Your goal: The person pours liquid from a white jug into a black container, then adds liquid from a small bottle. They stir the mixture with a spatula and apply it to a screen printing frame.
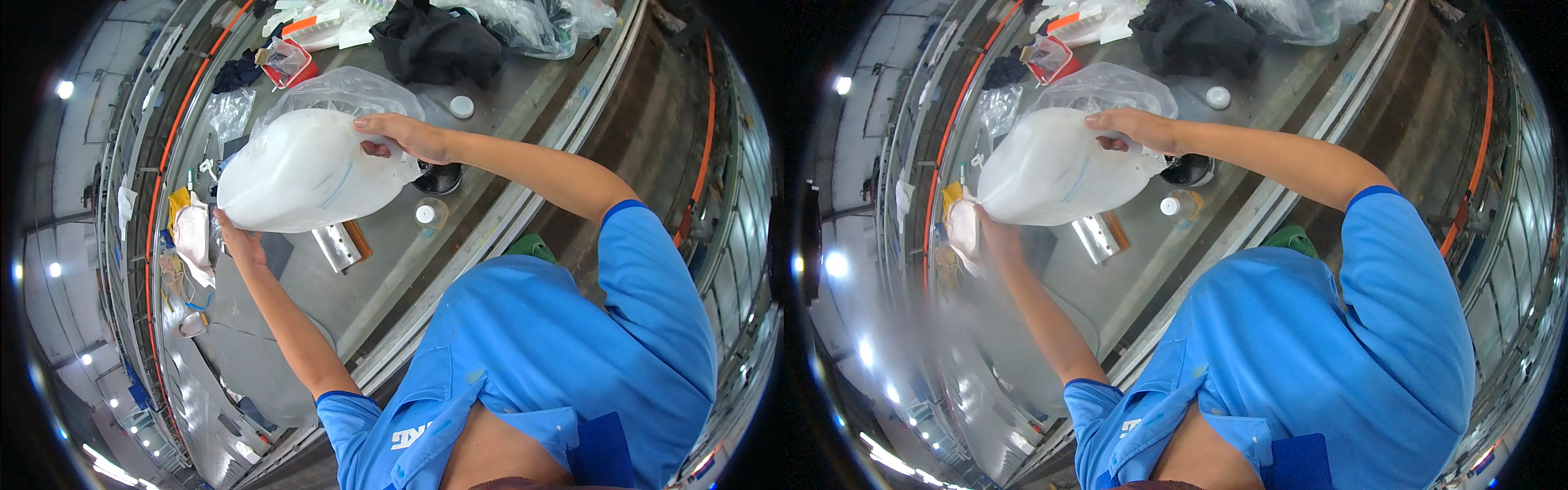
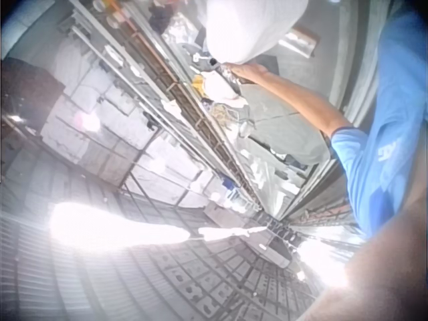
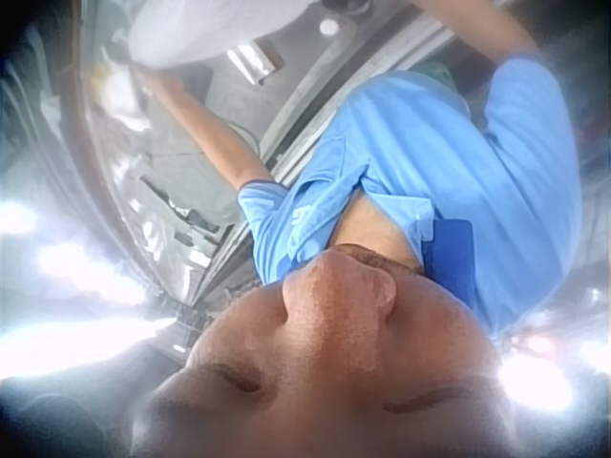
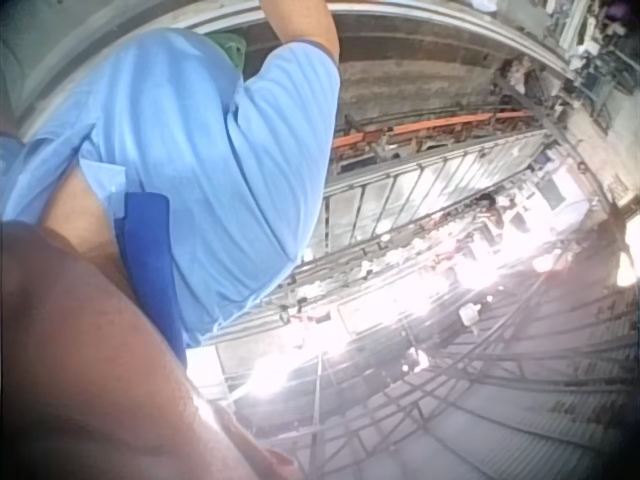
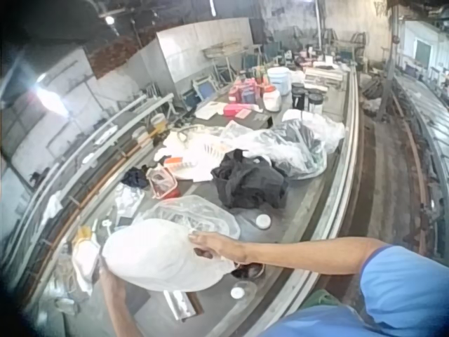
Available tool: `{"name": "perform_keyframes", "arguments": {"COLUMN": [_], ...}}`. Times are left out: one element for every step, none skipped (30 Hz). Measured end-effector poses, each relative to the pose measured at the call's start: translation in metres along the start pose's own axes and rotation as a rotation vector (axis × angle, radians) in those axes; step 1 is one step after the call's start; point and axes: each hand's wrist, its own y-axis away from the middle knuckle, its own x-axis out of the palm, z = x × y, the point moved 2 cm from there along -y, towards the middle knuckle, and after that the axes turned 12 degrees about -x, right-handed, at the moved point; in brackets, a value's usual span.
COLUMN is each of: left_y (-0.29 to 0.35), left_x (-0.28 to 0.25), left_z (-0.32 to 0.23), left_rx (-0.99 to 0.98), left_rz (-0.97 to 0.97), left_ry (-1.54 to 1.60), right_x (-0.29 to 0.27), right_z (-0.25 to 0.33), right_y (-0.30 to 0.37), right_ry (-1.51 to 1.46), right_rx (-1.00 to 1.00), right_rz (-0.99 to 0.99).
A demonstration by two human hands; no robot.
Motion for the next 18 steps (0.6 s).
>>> {"name": "perform_keyframes", "arguments": {"left_y": [-0.003,-0.005,-0.007,-0.008,-0.008,-0.007,-0.005,-0.005,-0.007,-0.008,-0.009,-0.011,-0.011,-0.011,-0.017,-0.019,-0.018,-0.017], "left_x": [-0.002,-0.003,-0.005,-0.003,-0.001,0.002,0.004,0.006,0.007,0.005,0.005,0.005,0.010,0.012,0.011,0.014,0.019,0.027], "left_z": [0.002,0.006,0.010,0.011,0.014,0.018,0.023,0.027,0.034,0.043,0.048,0.054,0.062,0.069,0.080,0.087,0.093,0.100], "left_rx": [-0.008,-0.042,-0.075,-0.108,-0.125,-0.142,-0.160,-0.164,-0.167,-0.172,-0.176,-0.194,-0.214,-0.231,-0.228,-0.257,-0.286,-0.314], "left_rz": [-0.002,0.019,0.041,0.067,0.065,0.063,0.061,0.083,0.105,0.119,0.114,0.124,0.137,0.146,0.169,0.211,0.257,0.303], "left_ry": [0.002,0.030,0.058,0.087,0.085,0.083,0.085,0.109,0.133,0.160,0.126,0.145,0.167,0.188,0.205,0.236,0.265,0.293], "right_x": [0.000,0.001,0.002,0.001,0.001,0.001,0.003,0.005,0.006,0.006,0.007,0.008,0.010,0.014,0.018,0.020,0.022,0.024], "right_z": [0.001,0.002,0.003,0.005,0.006,0.008,0.011,0.016,0.019,0.018,0.019,0.021,0.022,0.028,0.033,0.035,0.036,0.038], "right_y": [-0.001,-0.003,-0.005,-0.007,-0.008,-0.010,-0.012,-0.013,-0.014,-0.017,-0.022,-0.027,-0.033,-0.039,-0.045,-0.055,-0.069,-0.081], "right_ry": [0.006,0.011,0.016,0.029,0.043,0.056,0.071,0.086,0.101,0.111,0.122,0.133,0.185,0.233,0.281,0.365,0.449,0.533], "right_rx": [-0.002,-0.004,-0.006,0.004,0.014,0.024,0.040,0.057,0.073,0.079,0.082,0.086,0.070,0.051,0.032,0.036,0.039,0.042], "right_rz": [0.008,0.015,0.023,0.030,0.037,0.044,0.064,0.083,0.102,0.105,0.109,0.112,0.137,0.166,0.194,0.193,0.189,0.184]}}
